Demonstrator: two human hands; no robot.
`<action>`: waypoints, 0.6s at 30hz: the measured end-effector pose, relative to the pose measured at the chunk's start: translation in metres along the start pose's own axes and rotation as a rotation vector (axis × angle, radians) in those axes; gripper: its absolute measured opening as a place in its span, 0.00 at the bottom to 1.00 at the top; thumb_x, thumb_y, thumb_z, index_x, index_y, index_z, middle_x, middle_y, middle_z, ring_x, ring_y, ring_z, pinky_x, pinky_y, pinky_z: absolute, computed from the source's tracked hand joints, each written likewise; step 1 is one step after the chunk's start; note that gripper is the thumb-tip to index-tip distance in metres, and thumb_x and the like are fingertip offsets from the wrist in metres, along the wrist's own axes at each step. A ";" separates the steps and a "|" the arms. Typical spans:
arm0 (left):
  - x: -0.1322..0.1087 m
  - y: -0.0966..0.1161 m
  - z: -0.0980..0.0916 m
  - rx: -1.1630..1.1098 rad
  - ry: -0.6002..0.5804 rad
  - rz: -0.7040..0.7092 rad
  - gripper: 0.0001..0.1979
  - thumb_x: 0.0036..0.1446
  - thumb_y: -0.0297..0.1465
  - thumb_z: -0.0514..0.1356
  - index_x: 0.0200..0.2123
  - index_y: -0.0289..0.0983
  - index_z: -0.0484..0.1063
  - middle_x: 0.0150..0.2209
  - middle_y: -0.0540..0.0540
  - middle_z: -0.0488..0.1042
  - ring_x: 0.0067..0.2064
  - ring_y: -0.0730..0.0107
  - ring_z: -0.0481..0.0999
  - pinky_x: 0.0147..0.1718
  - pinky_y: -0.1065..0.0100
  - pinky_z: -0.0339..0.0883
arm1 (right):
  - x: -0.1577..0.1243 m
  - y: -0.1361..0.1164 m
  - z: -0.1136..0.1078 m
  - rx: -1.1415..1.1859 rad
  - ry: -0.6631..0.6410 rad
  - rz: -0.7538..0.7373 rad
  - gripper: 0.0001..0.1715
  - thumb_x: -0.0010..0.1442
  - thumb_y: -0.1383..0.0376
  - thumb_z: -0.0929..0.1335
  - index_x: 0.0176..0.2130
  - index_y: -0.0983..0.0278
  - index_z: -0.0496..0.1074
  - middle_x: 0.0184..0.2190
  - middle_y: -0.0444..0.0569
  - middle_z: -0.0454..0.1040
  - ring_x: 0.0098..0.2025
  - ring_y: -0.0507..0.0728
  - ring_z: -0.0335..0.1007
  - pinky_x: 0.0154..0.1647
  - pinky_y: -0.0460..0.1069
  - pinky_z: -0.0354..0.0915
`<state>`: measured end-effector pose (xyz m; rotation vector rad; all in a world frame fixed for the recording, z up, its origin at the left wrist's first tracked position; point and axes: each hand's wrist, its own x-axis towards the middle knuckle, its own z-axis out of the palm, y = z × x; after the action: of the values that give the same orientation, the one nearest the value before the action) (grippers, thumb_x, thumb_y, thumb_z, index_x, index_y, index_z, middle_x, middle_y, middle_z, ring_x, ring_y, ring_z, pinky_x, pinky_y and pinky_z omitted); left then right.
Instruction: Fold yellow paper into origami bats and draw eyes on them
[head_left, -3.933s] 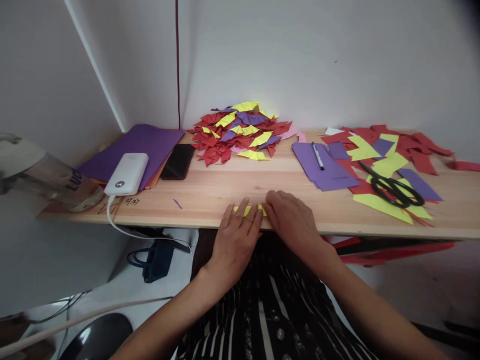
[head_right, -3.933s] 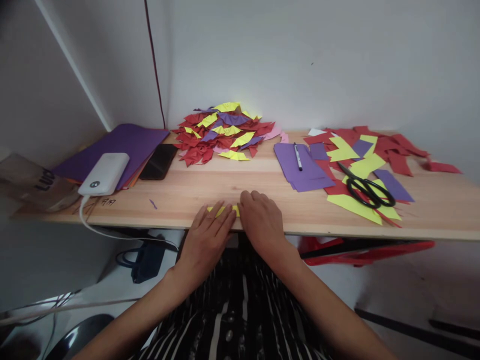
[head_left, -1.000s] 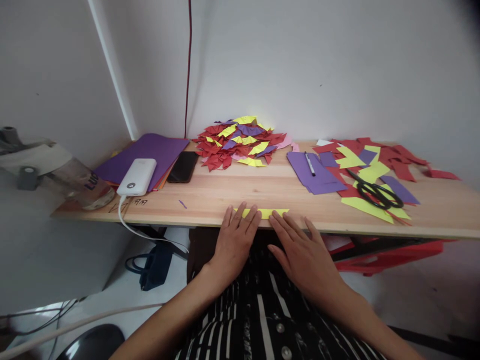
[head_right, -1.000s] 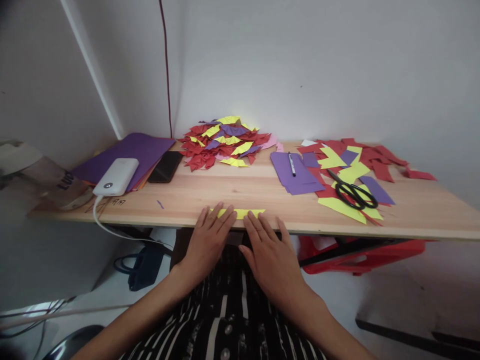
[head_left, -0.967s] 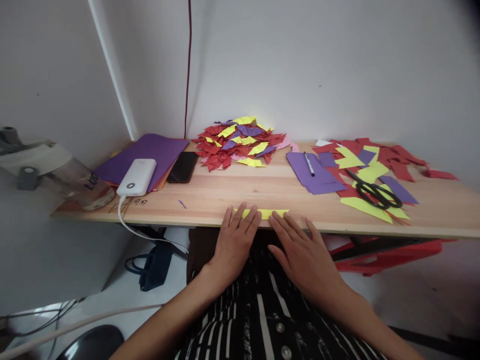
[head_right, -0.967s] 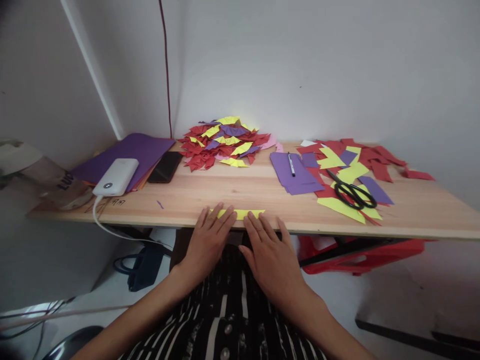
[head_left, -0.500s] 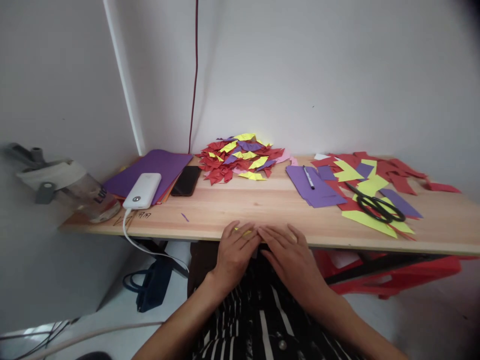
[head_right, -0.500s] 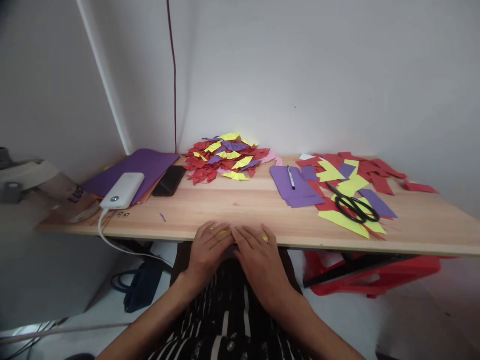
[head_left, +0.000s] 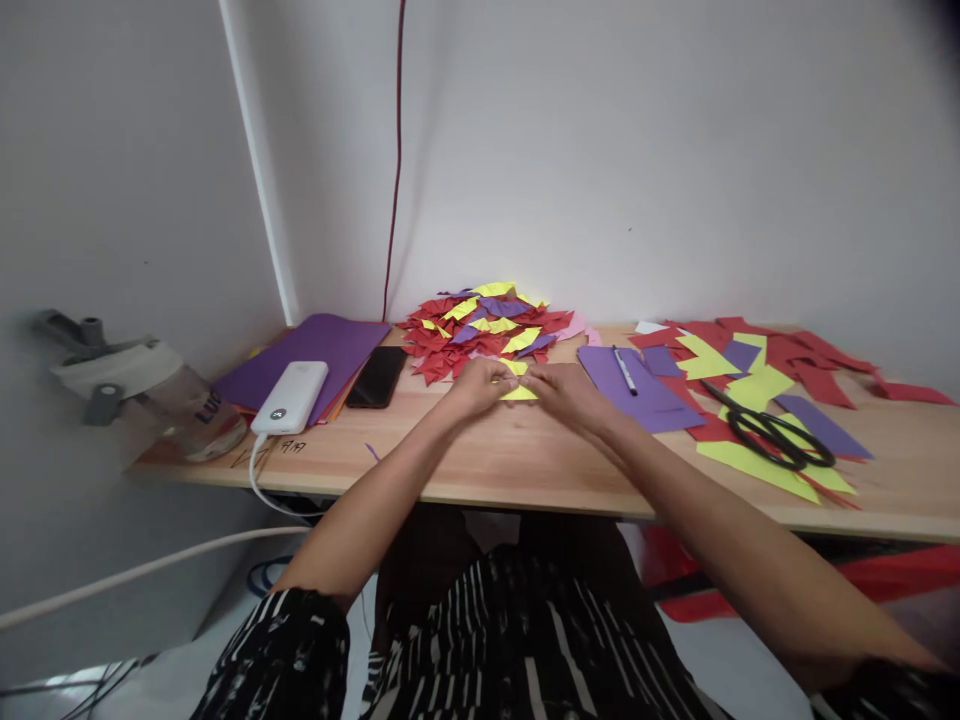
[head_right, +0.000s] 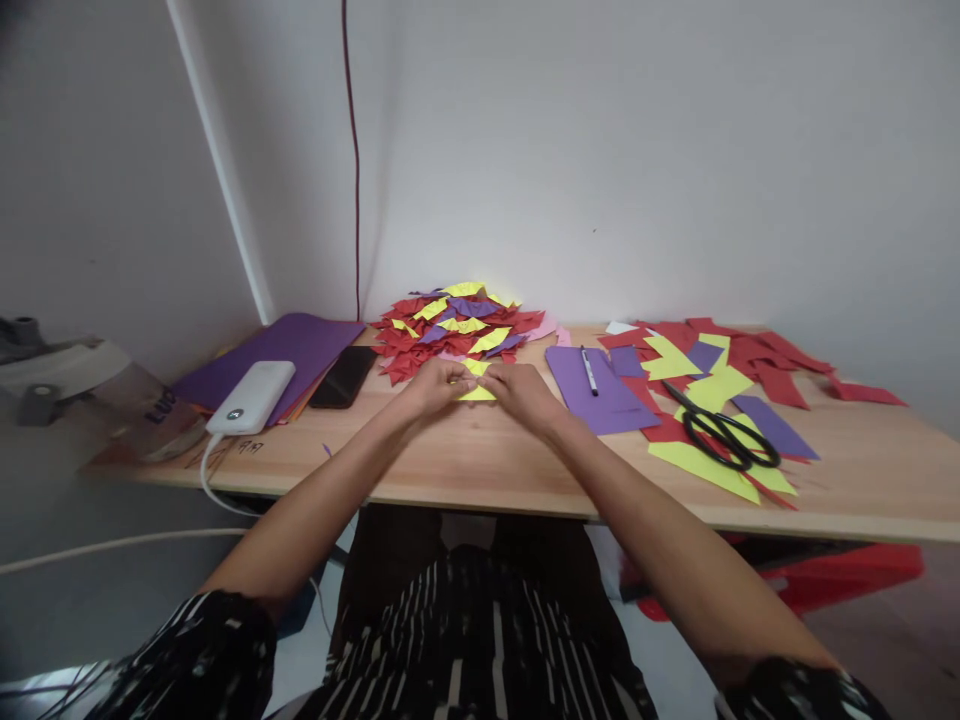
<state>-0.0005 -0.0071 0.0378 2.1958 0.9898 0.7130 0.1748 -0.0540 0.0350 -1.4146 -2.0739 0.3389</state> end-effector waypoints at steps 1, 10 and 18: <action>0.002 -0.004 0.001 -0.017 -0.002 -0.005 0.10 0.54 0.30 0.57 0.29 0.29 0.76 0.24 0.48 0.75 0.26 0.75 0.69 0.28 0.75 0.58 | 0.003 0.005 0.004 0.020 -0.005 0.004 0.23 0.65 0.56 0.58 0.23 0.64 0.62 0.21 0.43 0.64 0.26 0.51 0.57 0.28 0.46 0.51; -0.007 -0.018 0.009 -0.127 0.051 -0.065 0.10 0.54 0.32 0.58 0.29 0.31 0.75 0.20 0.50 0.73 0.25 0.72 0.74 0.28 0.74 0.60 | -0.002 0.025 0.012 0.139 -0.062 0.007 0.24 0.62 0.53 0.60 0.23 0.64 0.66 0.22 0.44 0.66 0.27 0.52 0.61 0.28 0.46 0.53; -0.003 -0.024 0.006 -0.230 -0.005 -0.129 0.12 0.54 0.34 0.58 0.29 0.31 0.74 0.20 0.48 0.74 0.19 0.77 0.68 0.22 0.75 0.57 | 0.003 0.037 0.010 0.207 -0.130 0.048 0.26 0.60 0.49 0.62 0.23 0.65 0.69 0.20 0.44 0.68 0.22 0.50 0.56 0.24 0.46 0.51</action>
<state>-0.0090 0.0008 0.0158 1.9169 0.9851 0.7233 0.1960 -0.0356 0.0093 -1.3498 -2.0417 0.6608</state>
